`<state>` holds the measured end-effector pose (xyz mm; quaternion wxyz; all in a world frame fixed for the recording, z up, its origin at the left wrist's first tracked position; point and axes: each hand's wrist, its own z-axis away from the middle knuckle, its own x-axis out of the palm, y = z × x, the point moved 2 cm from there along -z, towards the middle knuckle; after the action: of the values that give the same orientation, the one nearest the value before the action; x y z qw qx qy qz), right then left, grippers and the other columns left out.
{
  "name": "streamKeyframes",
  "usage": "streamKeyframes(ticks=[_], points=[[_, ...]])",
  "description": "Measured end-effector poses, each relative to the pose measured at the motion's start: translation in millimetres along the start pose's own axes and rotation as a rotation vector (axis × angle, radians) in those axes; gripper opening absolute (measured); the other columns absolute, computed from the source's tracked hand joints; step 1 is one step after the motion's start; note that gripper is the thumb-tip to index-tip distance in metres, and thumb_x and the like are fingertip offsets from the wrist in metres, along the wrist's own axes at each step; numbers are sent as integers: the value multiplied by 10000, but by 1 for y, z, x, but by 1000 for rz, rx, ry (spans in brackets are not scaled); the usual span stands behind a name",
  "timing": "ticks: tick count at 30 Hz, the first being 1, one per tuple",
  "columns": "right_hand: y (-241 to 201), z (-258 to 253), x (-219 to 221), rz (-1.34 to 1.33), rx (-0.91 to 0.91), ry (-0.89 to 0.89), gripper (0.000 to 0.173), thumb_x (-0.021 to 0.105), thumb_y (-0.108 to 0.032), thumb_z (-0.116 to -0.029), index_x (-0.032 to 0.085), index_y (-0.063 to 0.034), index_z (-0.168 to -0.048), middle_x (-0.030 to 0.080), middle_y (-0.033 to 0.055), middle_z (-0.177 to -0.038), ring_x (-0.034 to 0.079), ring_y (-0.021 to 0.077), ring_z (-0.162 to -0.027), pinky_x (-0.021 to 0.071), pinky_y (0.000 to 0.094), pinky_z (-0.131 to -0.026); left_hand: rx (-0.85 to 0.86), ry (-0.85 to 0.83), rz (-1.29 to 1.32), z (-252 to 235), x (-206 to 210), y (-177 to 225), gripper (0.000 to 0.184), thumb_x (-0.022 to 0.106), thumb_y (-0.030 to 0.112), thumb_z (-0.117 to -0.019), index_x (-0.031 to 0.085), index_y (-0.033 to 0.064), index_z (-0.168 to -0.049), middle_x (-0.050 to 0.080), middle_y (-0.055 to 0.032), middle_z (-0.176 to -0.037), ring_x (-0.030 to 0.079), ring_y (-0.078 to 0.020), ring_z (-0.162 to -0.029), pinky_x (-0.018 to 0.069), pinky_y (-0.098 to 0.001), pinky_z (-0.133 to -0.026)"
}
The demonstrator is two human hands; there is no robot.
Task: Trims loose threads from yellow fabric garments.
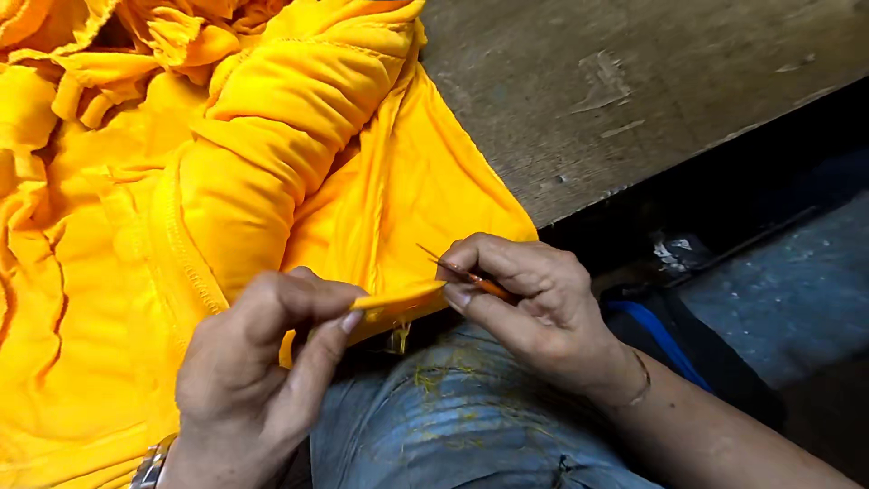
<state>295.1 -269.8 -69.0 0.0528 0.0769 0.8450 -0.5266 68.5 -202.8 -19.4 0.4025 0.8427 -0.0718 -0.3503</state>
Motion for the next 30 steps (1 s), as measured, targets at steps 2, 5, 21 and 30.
streamKeyframes(ticks=[2,5,21,30], points=[[1,-2,-2,51,29,26,103,558,23,-921,657,13,-944,569,-16,-724,493,-6,-589,396,117,-491,-145,21,69,-3,1,2,293,686,112,-958,598,105,-1238,740,59,-972,714,-61,-792,618,-192,-705],[4,-2,0,233,29,35,114,548,-35,-941,658,-15,-963,556,-37,-715,476,-12,-583,379,128,-485,-349,10,234,-5,5,0,499,636,24,-926,523,57,-1410,748,-10,-892,703,-86,-700,596,-191,-633],[-24,23,6,770,-270,-23,341,484,-241,-1062,730,-5,-1069,559,33,-762,524,148,-657,379,276,-520,-525,175,376,6,15,12,543,599,17,-932,514,47,-1468,729,-71,-806,690,-100,-661,590,-213,-629],[-25,21,12,772,-261,-20,335,494,-246,-1062,733,-12,-1051,566,31,-759,526,143,-654,378,269,-518,-526,192,421,8,21,12,545,609,14,-931,508,38,-1466,728,-80,-811,681,-95,-653,580,-204,-616]])
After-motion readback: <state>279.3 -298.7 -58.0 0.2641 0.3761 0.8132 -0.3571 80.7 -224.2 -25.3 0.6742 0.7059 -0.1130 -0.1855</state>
